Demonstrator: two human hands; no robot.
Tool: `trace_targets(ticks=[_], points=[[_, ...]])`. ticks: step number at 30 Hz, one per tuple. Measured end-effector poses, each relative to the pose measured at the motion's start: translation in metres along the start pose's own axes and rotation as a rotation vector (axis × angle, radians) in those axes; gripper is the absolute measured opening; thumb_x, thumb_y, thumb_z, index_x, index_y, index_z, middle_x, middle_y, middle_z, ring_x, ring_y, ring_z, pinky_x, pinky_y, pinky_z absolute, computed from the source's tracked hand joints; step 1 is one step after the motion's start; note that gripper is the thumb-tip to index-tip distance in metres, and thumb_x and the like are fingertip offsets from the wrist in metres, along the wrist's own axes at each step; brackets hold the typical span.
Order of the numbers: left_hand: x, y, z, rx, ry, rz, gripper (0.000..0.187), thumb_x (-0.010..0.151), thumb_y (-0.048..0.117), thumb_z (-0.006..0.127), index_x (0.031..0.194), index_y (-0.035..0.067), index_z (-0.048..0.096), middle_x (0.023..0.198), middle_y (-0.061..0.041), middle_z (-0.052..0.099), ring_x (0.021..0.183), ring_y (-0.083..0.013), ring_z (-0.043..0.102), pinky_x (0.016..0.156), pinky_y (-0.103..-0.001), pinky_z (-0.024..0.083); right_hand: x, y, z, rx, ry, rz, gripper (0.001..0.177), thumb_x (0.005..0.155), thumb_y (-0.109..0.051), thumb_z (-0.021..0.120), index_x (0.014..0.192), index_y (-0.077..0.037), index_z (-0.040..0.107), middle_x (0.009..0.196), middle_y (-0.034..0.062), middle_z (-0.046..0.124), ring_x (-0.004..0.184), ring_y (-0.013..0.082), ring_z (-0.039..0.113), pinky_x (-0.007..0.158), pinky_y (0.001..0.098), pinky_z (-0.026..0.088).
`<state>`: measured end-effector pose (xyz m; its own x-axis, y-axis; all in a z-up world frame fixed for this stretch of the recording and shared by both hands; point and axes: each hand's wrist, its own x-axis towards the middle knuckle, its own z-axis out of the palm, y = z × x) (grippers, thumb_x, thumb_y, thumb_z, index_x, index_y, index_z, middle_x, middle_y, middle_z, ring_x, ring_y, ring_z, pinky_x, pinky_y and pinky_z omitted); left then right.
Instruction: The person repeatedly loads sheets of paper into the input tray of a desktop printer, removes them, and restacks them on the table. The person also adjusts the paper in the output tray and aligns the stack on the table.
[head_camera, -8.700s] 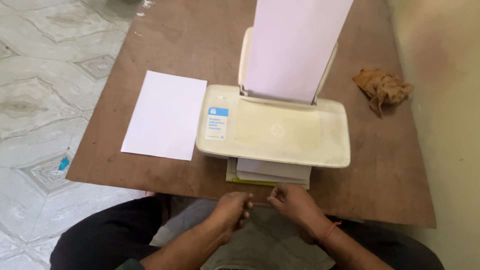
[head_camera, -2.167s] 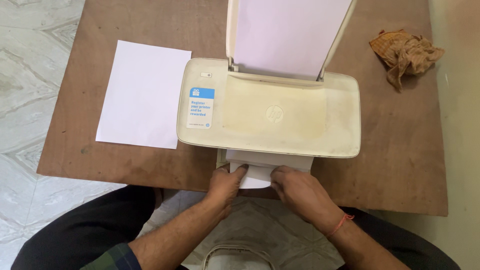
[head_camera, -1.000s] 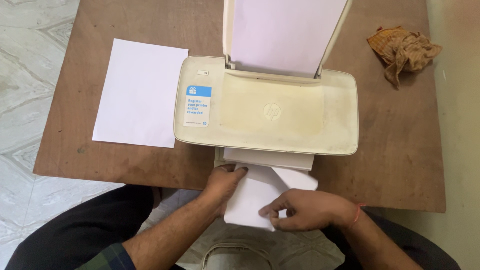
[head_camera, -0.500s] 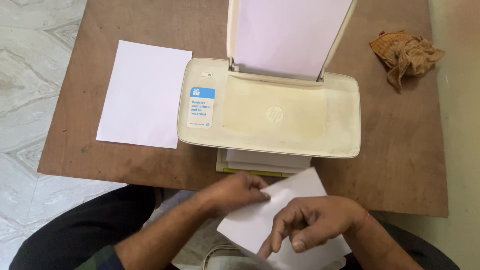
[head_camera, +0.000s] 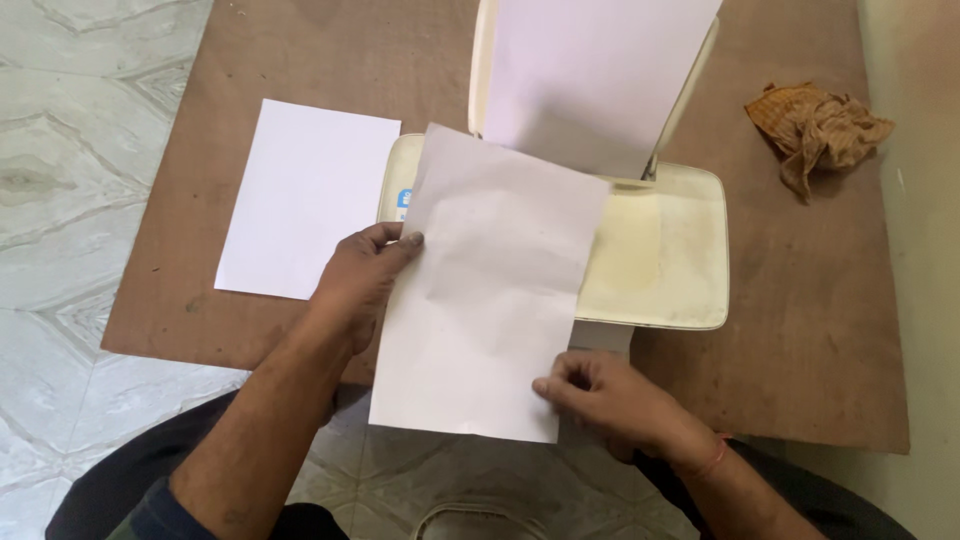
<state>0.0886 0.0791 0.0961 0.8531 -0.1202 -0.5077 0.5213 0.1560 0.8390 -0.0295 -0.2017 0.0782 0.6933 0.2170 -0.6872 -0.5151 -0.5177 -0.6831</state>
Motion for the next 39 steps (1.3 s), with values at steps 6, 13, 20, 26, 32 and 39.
trace_targets(ticks=[6,13,20,26,32,39], points=[[-0.001,0.002,-0.008,0.01,0.116,-0.001,0.036,0.094,0.021,0.066,0.119,-0.005,0.062,0.098,-0.015,0.071,0.078,-0.0174,0.07,0.07,-0.033,0.062,0.01,-0.001,0.001,0.076,0.178,0.117,0.045,0.09,-0.048,0.069,0.081,-0.004,0.073,0.066,0.0013,0.065,0.057,0.0078,0.058,0.056,0.0248,0.052],[-0.008,0.008,-0.011,0.098,0.155,-0.014,0.041,0.094,0.028,0.064,0.122,-0.001,0.064,0.1,-0.015,0.074,0.082,-0.0172,0.071,0.072,-0.03,0.06,0.018,0.007,0.019,0.344,-0.006,0.043,0.045,0.097,-0.042,0.065,0.097,0.003,0.067,0.066,0.0021,0.058,0.057,0.0121,0.053,0.05,0.0291,0.047],[-0.011,0.005,-0.019,0.309,0.092,-0.092,0.055,0.09,0.029,0.069,0.133,-0.004,0.058,0.105,-0.017,0.072,0.091,-0.0221,0.071,0.079,-0.034,0.06,0.018,-0.01,0.019,0.288,0.145,0.075,0.039,0.097,-0.042,0.059,0.101,-0.005,0.071,0.066,0.0005,0.061,0.057,0.0087,0.054,0.052,0.0254,0.048],[-0.02,-0.002,-0.037,0.352,-0.04,-0.076,0.053,0.085,0.017,0.065,0.132,-0.007,0.061,0.11,-0.021,0.075,0.092,-0.0246,0.074,0.083,-0.036,0.06,0.033,-0.015,0.03,0.414,0.159,-0.117,0.036,0.096,-0.036,0.061,0.104,-0.004,0.073,0.075,0.001,0.072,0.061,0.0055,0.061,0.054,0.0243,0.051],[-0.019,0.009,-0.072,0.549,0.242,0.094,0.058,0.085,0.019,0.069,0.138,0.0,0.054,0.113,-0.017,0.073,0.096,-0.0235,0.072,0.084,-0.035,0.057,0.05,-0.007,0.037,0.276,0.031,-0.088,0.035,0.098,-0.04,0.061,0.106,-0.006,0.067,0.074,0.0035,0.067,0.056,0.0082,0.059,0.049,0.0241,0.046],[-0.012,0.03,-0.144,0.559,0.441,0.21,0.047,0.089,0.015,0.068,0.131,-0.005,0.061,0.11,-0.018,0.073,0.093,-0.0251,0.07,0.081,-0.037,0.055,0.053,-0.008,0.055,0.147,-0.072,-0.081,0.032,0.097,-0.037,0.064,0.109,-0.008,0.071,0.078,0.0009,0.07,0.058,0.0062,0.057,0.05,0.0231,0.047]])
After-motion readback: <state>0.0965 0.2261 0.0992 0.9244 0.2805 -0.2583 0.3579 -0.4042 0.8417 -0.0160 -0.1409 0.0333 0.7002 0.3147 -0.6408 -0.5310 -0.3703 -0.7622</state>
